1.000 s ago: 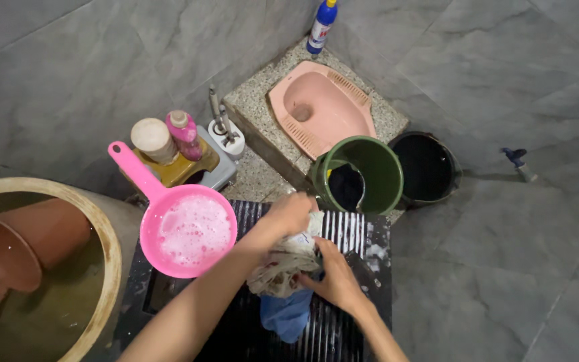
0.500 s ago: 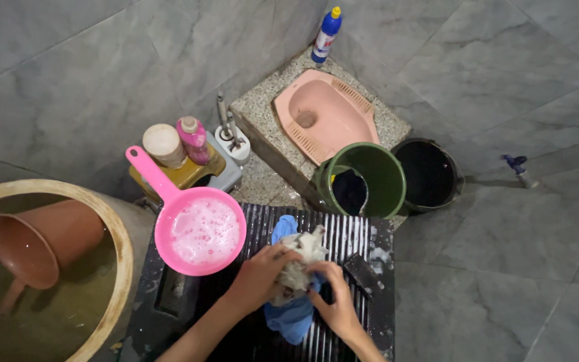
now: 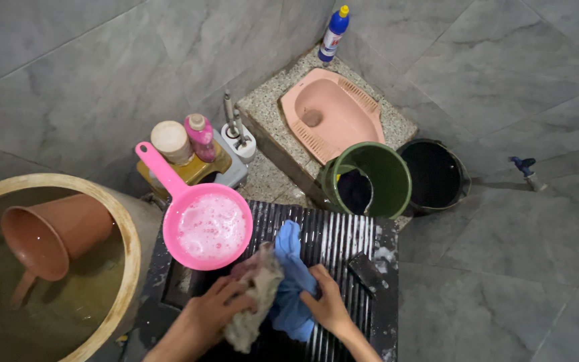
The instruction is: The person washes several items of clothing by hand, including a pair of tan shorts and a blue t-shirt, using a brush and soap in a pink basin while working over a ribbed drainage board.
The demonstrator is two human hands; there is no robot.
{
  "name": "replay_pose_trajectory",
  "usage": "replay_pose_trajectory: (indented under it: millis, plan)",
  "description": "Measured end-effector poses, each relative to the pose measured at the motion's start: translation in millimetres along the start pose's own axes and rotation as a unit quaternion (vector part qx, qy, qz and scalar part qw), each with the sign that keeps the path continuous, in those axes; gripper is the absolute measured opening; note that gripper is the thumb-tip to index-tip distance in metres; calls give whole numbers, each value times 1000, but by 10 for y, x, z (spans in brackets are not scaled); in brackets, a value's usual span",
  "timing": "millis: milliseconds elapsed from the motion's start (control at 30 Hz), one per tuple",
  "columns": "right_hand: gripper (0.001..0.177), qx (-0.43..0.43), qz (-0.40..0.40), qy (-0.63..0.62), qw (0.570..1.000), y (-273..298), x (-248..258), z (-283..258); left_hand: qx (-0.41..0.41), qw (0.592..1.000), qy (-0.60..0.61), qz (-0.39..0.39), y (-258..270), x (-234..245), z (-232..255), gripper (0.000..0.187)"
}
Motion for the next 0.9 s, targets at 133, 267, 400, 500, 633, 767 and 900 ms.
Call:
replay_pose_trajectory:
  millis: [133,267,400,500,633,767,900]
  plan:
    - [52,-26,-37,-157,987,61,89,-382,-29,997,-76,13,398,121,-297,56]
    - [41,57,-47,-138,988,129,369,-839,104,986,-82,-101,709,107,-669,69]
    - [31,72,-28,-88,993,127,593,-1251,181,978,-90,-54,743,58,-907,83]
    - [25,156,23,54,986,77,663,-1396,191,982,-10,-8,640,165,-881,83]
    - [8,211,109,135,962,98,706,-1321,283,949,39,-131,473,450,-693,74]
    - [12,129,80,48,987,157,763,-1105,252,955,-117,-106,249,658,-336,68]
    - [19,3,60,-87,994,163,906,-1064,314,916,-123,-216,-138,703,190,49]
Point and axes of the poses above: each hand's wrist, its own y-axis away from the middle knuckle, its own x-axis out of the back of the hand, z = x × y, the point moved 1 cm from there along -y, towards the middle knuckle, and after that the axes turned 5 degrees about y, right-handed, at the moved point
